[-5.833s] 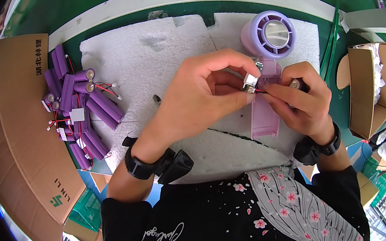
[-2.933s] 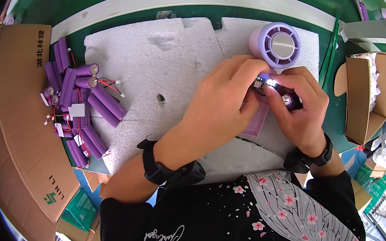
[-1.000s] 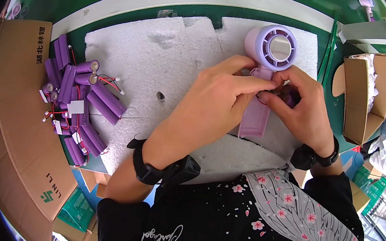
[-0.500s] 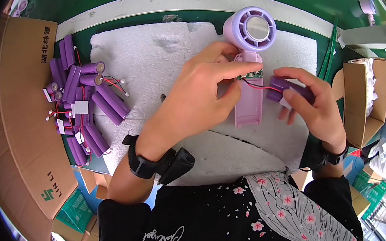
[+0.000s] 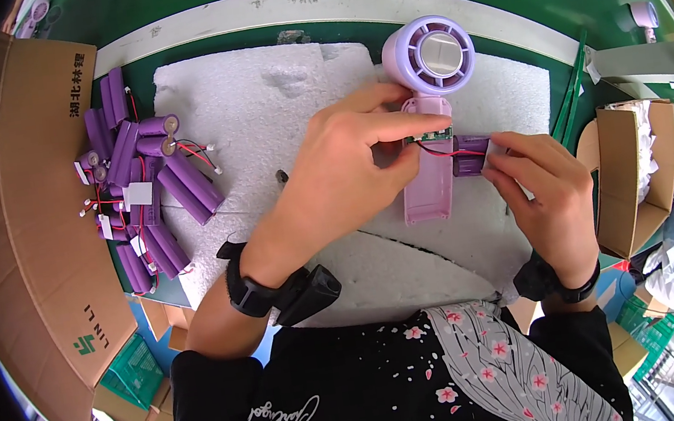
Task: The person assembles a handheld fan by connecting a battery pack to a circuit board and fitting them into the fan housing. After testing the fan, they set it aside and repeat the process with another unit.
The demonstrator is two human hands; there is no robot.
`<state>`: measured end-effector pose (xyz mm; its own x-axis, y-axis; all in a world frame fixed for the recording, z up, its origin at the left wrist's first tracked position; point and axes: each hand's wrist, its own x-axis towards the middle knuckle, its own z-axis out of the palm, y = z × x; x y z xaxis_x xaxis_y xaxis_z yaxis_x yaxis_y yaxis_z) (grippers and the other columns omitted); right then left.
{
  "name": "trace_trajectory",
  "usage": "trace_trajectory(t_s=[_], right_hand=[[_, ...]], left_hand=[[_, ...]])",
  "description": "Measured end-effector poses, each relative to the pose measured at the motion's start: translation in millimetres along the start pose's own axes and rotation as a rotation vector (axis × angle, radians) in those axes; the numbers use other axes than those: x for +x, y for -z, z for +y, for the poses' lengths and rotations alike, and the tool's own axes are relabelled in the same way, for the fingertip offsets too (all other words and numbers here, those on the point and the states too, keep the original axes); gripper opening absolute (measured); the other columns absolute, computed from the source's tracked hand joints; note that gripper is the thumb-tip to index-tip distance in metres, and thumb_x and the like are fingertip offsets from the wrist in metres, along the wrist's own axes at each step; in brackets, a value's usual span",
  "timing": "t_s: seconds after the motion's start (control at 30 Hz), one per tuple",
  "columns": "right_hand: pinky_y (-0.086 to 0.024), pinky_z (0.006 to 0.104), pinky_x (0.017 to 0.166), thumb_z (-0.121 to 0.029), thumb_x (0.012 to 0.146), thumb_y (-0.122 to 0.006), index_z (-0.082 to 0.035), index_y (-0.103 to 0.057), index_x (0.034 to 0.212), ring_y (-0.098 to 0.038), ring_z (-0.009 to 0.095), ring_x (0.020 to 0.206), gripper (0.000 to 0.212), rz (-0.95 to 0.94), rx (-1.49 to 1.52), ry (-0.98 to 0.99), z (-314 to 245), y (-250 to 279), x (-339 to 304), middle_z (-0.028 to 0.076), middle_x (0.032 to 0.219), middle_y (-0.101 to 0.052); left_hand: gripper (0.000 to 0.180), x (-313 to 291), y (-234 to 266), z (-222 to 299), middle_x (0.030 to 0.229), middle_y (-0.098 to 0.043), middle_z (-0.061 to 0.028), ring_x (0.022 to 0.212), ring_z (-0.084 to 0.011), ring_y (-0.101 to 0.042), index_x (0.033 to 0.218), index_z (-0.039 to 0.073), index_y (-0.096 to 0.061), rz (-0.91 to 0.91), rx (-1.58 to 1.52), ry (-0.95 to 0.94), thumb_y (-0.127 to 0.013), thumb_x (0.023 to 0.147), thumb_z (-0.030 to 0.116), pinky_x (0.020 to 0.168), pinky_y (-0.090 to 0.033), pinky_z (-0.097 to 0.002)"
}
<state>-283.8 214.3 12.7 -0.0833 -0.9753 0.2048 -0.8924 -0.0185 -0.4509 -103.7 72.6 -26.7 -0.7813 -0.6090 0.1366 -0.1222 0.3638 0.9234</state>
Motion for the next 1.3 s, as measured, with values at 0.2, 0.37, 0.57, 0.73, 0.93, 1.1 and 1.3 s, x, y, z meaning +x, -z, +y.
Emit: trace_trajectory(t_s=[0.2, 0.37, 0.57, 0.73, 0.93, 1.1, 1.3], right_hand=[[-0.055, 0.0348, 0.074, 0.005, 0.069, -0.074, 0.004, -0.068, 0.082, -0.068, 0.028, 0.086, 0.015, 0.013, -0.118, 0.005, -13.8, -4.4, -1.9, 0.013, 0.101, -0.071], [-0.056, 0.0350, 0.074, 0.006, 0.068, -0.073, 0.003, -0.068, 0.081, -0.069, 0.028, 0.087, 0.014, 0.030, -0.169, -0.011, -17.1, -9.1, -2.3, 0.014, 0.102, -0.072], [-0.056, 0.0348, 0.072, 0.005, 0.068, -0.073, 0.003, -0.068, 0.082, -0.069, 0.028, 0.083, 0.015, -0.002, -0.108, -0.009, -7.6, -1.8, 0.0, 0.014, 0.100, -0.072], [-0.056, 0.0351, 0.071, 0.005, 0.068, -0.074, 0.003, -0.067, 0.082, -0.069, 0.029, 0.082, 0.015, 0.005, -0.042, 0.017, 0.5, -2.1, -1.4, 0.014, 0.100, -0.072], [-0.055, 0.0353, 0.068, 0.003, 0.072, -0.072, 0.001, -0.064, 0.081, -0.066, 0.029, 0.080, 0.013, 0.007, -0.086, 0.063, -3.9, -4.5, -4.1, 0.015, 0.100, -0.070], [-0.053, 0.0383, 0.072, 0.006, 0.072, -0.070, 0.002, -0.059, 0.083, -0.065, 0.030, 0.081, 0.016, -0.037, -0.094, -0.019, -11.4, -5.0, -2.4, 0.014, 0.102, -0.066], [-0.051, 0.0372, 0.072, 0.008, 0.074, -0.066, 0.002, -0.054, 0.084, -0.062, 0.029, 0.078, 0.016, -0.033, 0.038, -0.062, 4.2, -8.3, -5.0, 0.015, 0.104, -0.061]], left_hand=[[0.036, -1.3, -2.2, -1.6, 0.110, -0.066, -0.0149, 0.079, -0.0190, -0.065, 0.105, 0.007, -0.073, 0.009, -0.005, -0.019, -0.062, 0.075, -0.010, 0.069, -0.051, -0.0263], [0.036, -1.6, -2.0, -0.2, 0.109, -0.067, -0.0144, 0.079, -0.0191, -0.065, 0.105, 0.007, -0.073, 0.011, 0.006, -0.015, -0.062, 0.076, -0.009, 0.067, -0.050, -0.0265], [0.036, 0.0, -2.9, -1.3, 0.108, -0.067, -0.0145, 0.077, -0.0196, -0.065, 0.105, 0.007, -0.073, 0.007, -0.004, -0.008, -0.062, 0.075, -0.009, 0.067, -0.050, -0.0268], [0.037, 0.1, -1.7, -1.0, 0.107, -0.067, -0.0150, 0.079, -0.0216, -0.066, 0.105, 0.008, -0.073, 0.003, -0.003, -0.010, -0.062, 0.075, -0.008, 0.068, -0.051, -0.0281], [0.036, -2.0, -5.8, -4.6, 0.107, -0.067, -0.0154, 0.083, -0.0240, -0.068, 0.105, 0.009, -0.074, 0.018, -0.010, -0.018, -0.063, 0.074, -0.007, 0.071, -0.053, -0.0296], [0.036, -1.8, -7.7, -3.9, 0.107, -0.067, -0.0156, 0.085, -0.0250, -0.068, 0.104, 0.009, -0.074, 0.018, -0.003, 0.000, -0.064, 0.073, -0.006, 0.073, -0.054, -0.0301], [0.035, -0.5, -6.3, -4.4, 0.107, -0.067, -0.0153, 0.085, -0.0253, -0.068, 0.105, 0.008, -0.074, -0.011, 0.027, -0.056, -0.064, 0.074, -0.005, 0.074, -0.054, -0.0305]])
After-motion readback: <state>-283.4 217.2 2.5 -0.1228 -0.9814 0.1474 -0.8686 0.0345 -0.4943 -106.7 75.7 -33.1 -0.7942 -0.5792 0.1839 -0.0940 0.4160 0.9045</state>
